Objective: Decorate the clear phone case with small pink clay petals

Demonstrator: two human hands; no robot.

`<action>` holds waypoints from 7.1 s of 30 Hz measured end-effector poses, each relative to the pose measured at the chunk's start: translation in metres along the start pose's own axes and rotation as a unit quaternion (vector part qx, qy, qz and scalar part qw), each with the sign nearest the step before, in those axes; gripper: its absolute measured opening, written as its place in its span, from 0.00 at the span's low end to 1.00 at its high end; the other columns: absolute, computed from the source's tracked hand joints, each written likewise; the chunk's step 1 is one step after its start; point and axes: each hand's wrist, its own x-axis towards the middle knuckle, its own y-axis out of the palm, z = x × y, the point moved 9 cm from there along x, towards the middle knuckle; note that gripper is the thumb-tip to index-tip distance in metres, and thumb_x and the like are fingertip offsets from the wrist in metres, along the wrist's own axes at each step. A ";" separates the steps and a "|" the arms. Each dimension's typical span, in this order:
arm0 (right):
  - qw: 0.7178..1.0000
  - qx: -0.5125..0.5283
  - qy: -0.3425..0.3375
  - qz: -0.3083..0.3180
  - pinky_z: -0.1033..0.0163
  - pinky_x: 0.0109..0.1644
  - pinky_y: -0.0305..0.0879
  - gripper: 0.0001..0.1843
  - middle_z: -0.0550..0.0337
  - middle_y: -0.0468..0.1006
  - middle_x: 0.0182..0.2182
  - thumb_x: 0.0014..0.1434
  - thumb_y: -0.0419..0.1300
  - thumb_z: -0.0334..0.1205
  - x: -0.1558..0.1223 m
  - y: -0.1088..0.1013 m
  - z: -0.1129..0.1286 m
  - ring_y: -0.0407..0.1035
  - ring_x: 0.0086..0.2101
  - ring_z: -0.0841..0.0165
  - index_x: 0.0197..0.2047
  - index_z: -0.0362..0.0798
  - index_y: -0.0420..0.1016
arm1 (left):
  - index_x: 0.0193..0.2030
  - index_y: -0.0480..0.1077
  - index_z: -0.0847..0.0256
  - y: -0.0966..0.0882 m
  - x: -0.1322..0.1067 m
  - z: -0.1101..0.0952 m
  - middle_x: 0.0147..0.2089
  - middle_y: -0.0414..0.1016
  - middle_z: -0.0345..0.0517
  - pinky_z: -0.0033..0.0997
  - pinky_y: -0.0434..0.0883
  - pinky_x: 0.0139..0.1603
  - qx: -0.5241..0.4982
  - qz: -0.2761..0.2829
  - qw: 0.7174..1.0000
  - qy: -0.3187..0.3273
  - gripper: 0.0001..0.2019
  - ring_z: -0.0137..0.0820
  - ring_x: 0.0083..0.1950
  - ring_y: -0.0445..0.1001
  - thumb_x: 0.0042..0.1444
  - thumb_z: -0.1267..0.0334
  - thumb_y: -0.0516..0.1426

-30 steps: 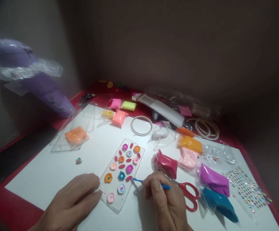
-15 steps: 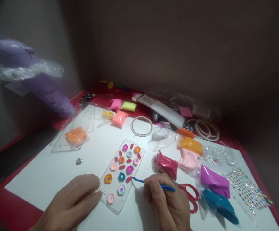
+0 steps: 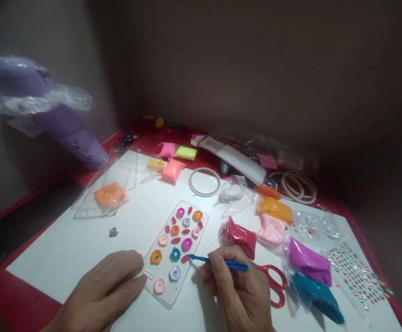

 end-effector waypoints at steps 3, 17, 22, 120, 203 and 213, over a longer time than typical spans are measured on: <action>1.000 0.002 -0.010 -0.001 0.68 0.21 0.68 0.13 0.57 0.78 0.21 0.62 0.60 0.48 0.001 -0.001 0.000 0.73 0.21 0.67 0.32 0.47 0.74 | 0.30 0.64 0.60 0.002 0.000 0.002 0.30 0.65 0.43 0.29 0.65 0.31 -0.004 0.012 1.000 -0.010 0.13 0.29 0.31 0.63 0.62 0.76 0.45; 1.000 0.014 0.011 0.001 0.68 0.22 0.70 0.14 0.56 0.79 0.21 0.61 0.60 0.49 0.001 -0.001 -0.004 0.74 0.21 0.66 0.32 0.47 0.73 | 0.29 0.63 0.61 0.002 -0.001 0.001 0.31 0.63 0.45 0.31 0.64 0.32 -0.010 0.014 1.000 -0.009 0.12 0.30 0.32 0.63 0.61 0.74 0.45; 1.000 0.026 0.014 0.007 0.69 0.22 0.69 0.13 0.57 0.79 0.21 0.62 0.60 0.48 0.001 0.000 -0.005 0.73 0.21 0.68 0.32 0.47 0.73 | 0.30 0.62 0.61 0.006 -0.005 0.000 0.32 0.62 0.46 0.33 0.62 0.31 -0.021 0.021 1.000 -0.001 0.12 0.31 0.32 0.62 0.63 0.71 0.43; 0.954 -0.184 -0.201 0.123 0.66 0.23 0.55 0.17 0.64 0.63 0.20 0.69 0.48 0.39 -0.004 0.015 0.024 0.60 0.20 0.72 0.27 0.49 0.63 | 0.31 0.63 0.61 0.008 -0.007 0.001 0.32 0.63 0.48 0.33 0.63 0.31 -0.010 0.005 1.000 0.010 0.14 0.32 0.32 0.62 0.65 0.65 0.43; 0.957 -0.203 -0.196 0.066 0.67 0.24 0.55 0.20 0.65 0.63 0.19 0.69 0.48 0.41 -0.006 0.010 0.024 0.61 0.20 0.74 0.24 0.49 0.62 | 0.30 0.63 0.64 0.004 -0.003 -0.001 0.33 0.64 0.46 0.32 0.59 0.31 0.006 -0.016 1.000 0.026 0.11 0.30 0.34 0.60 0.55 0.82 0.48; 0.954 -0.199 -0.212 0.078 0.67 0.22 0.55 0.19 0.64 0.64 0.19 0.69 0.48 0.40 -0.004 0.012 0.025 0.61 0.20 0.73 0.25 0.48 0.63 | 0.30 0.64 0.62 0.000 -0.001 -0.004 0.32 0.64 0.46 0.31 0.61 0.30 0.019 -0.030 0.999 0.026 0.10 0.30 0.32 0.62 0.56 0.79 0.48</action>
